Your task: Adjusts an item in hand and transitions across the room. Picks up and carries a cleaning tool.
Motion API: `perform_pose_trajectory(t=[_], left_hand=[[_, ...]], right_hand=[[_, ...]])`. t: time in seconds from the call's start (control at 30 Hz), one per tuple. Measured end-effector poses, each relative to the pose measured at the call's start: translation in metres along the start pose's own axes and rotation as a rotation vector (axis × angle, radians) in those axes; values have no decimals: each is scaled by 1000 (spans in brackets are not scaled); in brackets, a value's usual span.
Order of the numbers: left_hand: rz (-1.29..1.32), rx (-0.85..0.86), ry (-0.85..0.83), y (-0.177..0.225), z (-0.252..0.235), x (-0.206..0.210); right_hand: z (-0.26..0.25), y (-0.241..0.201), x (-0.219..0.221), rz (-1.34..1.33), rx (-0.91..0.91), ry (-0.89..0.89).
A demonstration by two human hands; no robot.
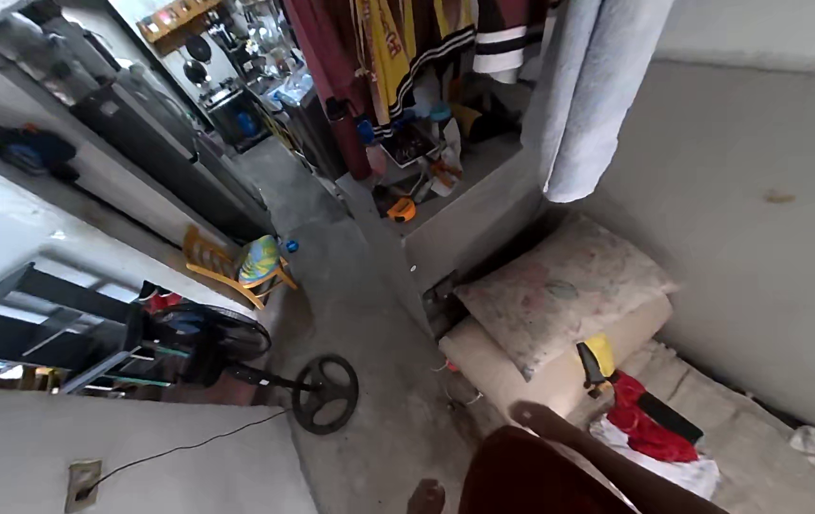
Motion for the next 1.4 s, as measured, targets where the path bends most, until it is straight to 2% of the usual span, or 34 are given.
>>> perform_pose_trajectory(t=[0.13, 0.2, 0.3, 0.43, 0.47, 0.5, 0.57, 0.6, 0.63, 0.67, 0.7, 0.73, 0.77, 0.8, 0.9, 1.03, 1.13, 1.23, 1.4], left_hand=[[-42, 239, 61, 99, -37, -45], [-29, 402, 131, 151, -42, -66], [-29, 621, 242, 221, -39, -90], [-157, 828, 346, 302, -20, -108], [-179, 841, 362, 328, -11, -110], [-188, 779, 368, 361, 2, -110], [-197, 456, 320, 439, 35, -106], [-228, 340, 287, 465, 43, -107], [-281, 318, 253, 475, 42, -110], [-355, 409, 229, 471, 33, -117], [-397, 676, 252, 454, 16, -128], [-374, 1049, 277, 426, -12, -143], [-377, 1215, 214, 410, -34, -153], [-409, 1239, 132, 405, -48, -159], [-430, 1118, -142, 402, -67, -157], [-516, 1207, -450, 368, -81, -135], [-605, 1287, -696, 344, -69, -100], [-717, 1390, -851, 319, -48, -60], [-864, 1401, -1265, 254, 19, 7]], right_hand=[[-17, -166, -98, -264, -243, 59], [-15, -234, -138, -347, -376, 98], [-5, -309, -180, -440, -594, 194], [0, -368, -204, -411, -780, 297], [-3, -377, -206, -400, -793, 319], [-7, -385, -206, -389, -794, 340], [-16, -400, -204, -379, -790, 375], [-22, -406, -201, -375, -787, 390], [-26, -412, -198, -359, -780, 408], [-30, -417, -195, -340, -763, 422], [-35, -422, -191, -320, -737, 442], [-40, -427, -187, -300, -702, 465], [-45, -431, -182, -279, -655, 488], [-49, -435, -177, -264, -598, 510], [-50, -436, -159, -316, -459, 611], [-30, -408, -120, -439, -307, 812], [12, -373, -83, -486, -155, 990], [61, -343, -36, -535, -35, 1167], [148, -310, 52, -733, 197, 1380]])
Point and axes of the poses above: each hand's wrist, its own z-axis away from the middle knuckle, its own x-axis out of the palm, y = z × x, the point moved 7 cm from there along -z, towards the middle knuckle, and after that the axes turned 13 degrees about z, right-handed, at the moved point
